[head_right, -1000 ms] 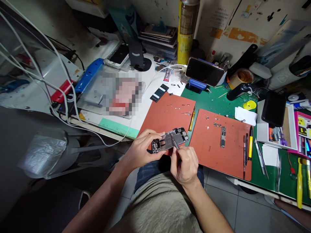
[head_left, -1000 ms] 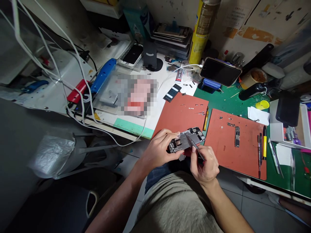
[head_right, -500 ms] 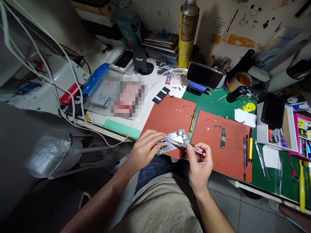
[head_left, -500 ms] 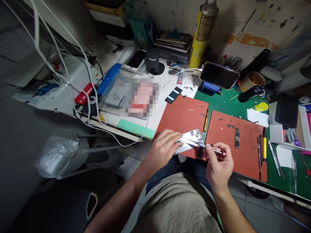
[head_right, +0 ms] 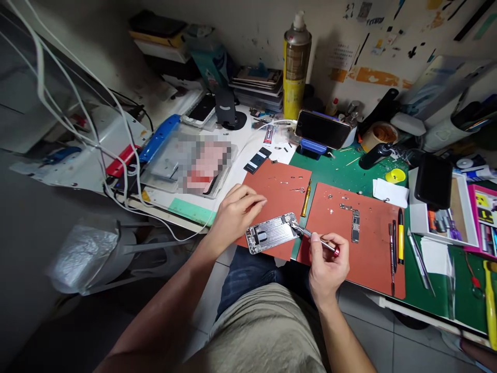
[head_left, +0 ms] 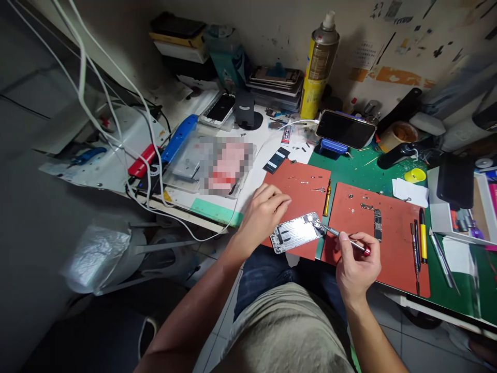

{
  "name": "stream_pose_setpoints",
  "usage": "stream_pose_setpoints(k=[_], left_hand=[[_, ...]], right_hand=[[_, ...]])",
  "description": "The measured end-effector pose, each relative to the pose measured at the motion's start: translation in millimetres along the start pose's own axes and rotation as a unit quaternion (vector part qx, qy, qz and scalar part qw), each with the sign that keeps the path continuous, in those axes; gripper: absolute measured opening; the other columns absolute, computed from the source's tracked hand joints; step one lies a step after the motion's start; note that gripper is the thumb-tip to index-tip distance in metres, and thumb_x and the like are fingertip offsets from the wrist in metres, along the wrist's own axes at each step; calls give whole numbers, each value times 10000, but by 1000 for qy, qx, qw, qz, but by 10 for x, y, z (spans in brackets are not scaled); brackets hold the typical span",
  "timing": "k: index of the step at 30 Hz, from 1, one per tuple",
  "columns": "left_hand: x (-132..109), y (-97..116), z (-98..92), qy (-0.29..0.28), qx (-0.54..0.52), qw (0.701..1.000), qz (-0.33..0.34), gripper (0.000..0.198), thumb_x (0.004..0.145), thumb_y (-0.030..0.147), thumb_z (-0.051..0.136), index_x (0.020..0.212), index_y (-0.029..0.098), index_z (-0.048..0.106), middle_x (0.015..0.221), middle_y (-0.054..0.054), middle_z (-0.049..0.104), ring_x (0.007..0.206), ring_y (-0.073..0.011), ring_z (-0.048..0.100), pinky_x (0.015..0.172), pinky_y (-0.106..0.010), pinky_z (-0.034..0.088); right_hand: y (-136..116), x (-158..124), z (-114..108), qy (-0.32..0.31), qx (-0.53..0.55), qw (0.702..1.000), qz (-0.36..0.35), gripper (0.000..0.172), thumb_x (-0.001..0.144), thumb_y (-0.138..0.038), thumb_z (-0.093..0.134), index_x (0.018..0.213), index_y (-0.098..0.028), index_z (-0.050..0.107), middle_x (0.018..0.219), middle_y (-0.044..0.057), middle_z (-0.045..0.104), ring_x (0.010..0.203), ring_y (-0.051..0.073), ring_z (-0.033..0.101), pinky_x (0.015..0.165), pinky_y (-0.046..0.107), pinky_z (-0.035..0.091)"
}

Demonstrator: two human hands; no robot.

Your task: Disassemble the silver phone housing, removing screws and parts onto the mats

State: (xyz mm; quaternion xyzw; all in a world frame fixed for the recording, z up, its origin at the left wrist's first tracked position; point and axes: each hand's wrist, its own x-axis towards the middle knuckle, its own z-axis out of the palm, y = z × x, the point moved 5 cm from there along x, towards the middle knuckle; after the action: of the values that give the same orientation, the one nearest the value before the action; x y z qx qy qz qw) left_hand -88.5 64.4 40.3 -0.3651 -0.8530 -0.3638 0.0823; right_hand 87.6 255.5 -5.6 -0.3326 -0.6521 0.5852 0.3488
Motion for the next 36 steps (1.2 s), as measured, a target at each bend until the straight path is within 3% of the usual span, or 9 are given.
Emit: stream_pose_setpoints(k=[4, 8, 17, 21, 25, 28, 31, 34, 36], left_hand=[[252, -66, 197, -20, 93, 995, -3, 197, 1068, 196, 597, 1063, 180, 794, 921, -54, 647, 920, -225, 572, 839, -385, 503], [346, -130, 356, -47, 138, 989, -7, 224, 1068, 209, 589, 1038, 196, 811, 931, -65, 660, 926, -242, 553, 823, -399, 479], [344, -230, 400, -44, 117, 992, -29, 198, 1063, 262, 628, 1061, 230, 824, 945, -50, 663, 940, -236, 546, 846, -397, 478], [319, -201, 353, -52, 122, 991, -27, 251, 1087, 233, 562, 1131, 224, 809, 959, -58, 668, 952, -242, 546, 868, -403, 494], [144, -85, 124, -20, 98, 995, -24, 316, 1089, 152, 500, 1293, 184, 740, 1089, -95, 700, 1034, -254, 588, 911, -423, 527], [-124, 42, -27, -9, 64, 998, -6, 252, 1083, 161, 530, 1226, 171, 738, 1108, -109, 717, 1043, -253, 628, 929, -436, 556], [-448, 171, -1, -74, 52, 996, 21, 187, 1039, 269, 676, 1201, 183, 710, 1210, -129, 741, 1143, -300, 661, 1001, -494, 567], [-705, 243, 90, -134, 49, 990, 14, 499, 962, 392, 792, 1374, 178, 610, 1425, -174, 687, 1331, -376, 621, 1088, -565, 548], [-788, 264, 127, -149, 49, 988, 9, 570, 973, 376, 779, 1454, 177, 546, 1479, -179, 660, 1375, -372, 606, 1119, -567, 540]], right_hand=[[47, 6, 15, 5, -25, 999, -31, 319, 884, -415, 860, 974, -211, 632, 820, -12, 699, 675, 154, 705, 642, 285, 577], [57, -6, 15, 8, -33, 999, -42, 302, 892, -407, 853, 977, -212, 638, 819, -11, 704, 679, 151, 708, 631, 276, 581], [23, 11, 49, 4, -30, 998, -57, 279, 906, -378, 838, 985, -213, 627, 809, -14, 712, 661, 145, 702, 626, 275, 585], [25, 11, 46, 5, -30, 998, -58, 274, 899, -369, 844, 982, -209, 637, 810, -13, 714, 671, 144, 707, 623, 267, 591], [28, 0, 39, 8, -29, 998, -60, 274, 899, -364, 846, 988, -208, 639, 816, -4, 725, 681, 150, 717, 630, 273, 604], [11, -14, 49, 8, -34, 997, -72, 264, 909, -361, 839, 989, -212, 637, 817, -2, 729, 677, 154, 720, 631, 281, 612], [-18, -44, 72, 4, -49, 994, -98, 241, 927, -343, 822, 1006, -215, 632, 829, 2, 742, 693, 163, 740, 638, 286, 622], [-41, -100, 96, -7, -78, 987, -142, 216, 936, -294, 812, 1039, -219, 637, 848, 1, 752, 677, 154, 739, 618, 270, 614], [-48, -144, 104, -14, -102, 978, -182, 213, 934, -264, 810, 1058, -223, 641, 873, 5, 757, 684, 154, 741, 622, 271, 618]])
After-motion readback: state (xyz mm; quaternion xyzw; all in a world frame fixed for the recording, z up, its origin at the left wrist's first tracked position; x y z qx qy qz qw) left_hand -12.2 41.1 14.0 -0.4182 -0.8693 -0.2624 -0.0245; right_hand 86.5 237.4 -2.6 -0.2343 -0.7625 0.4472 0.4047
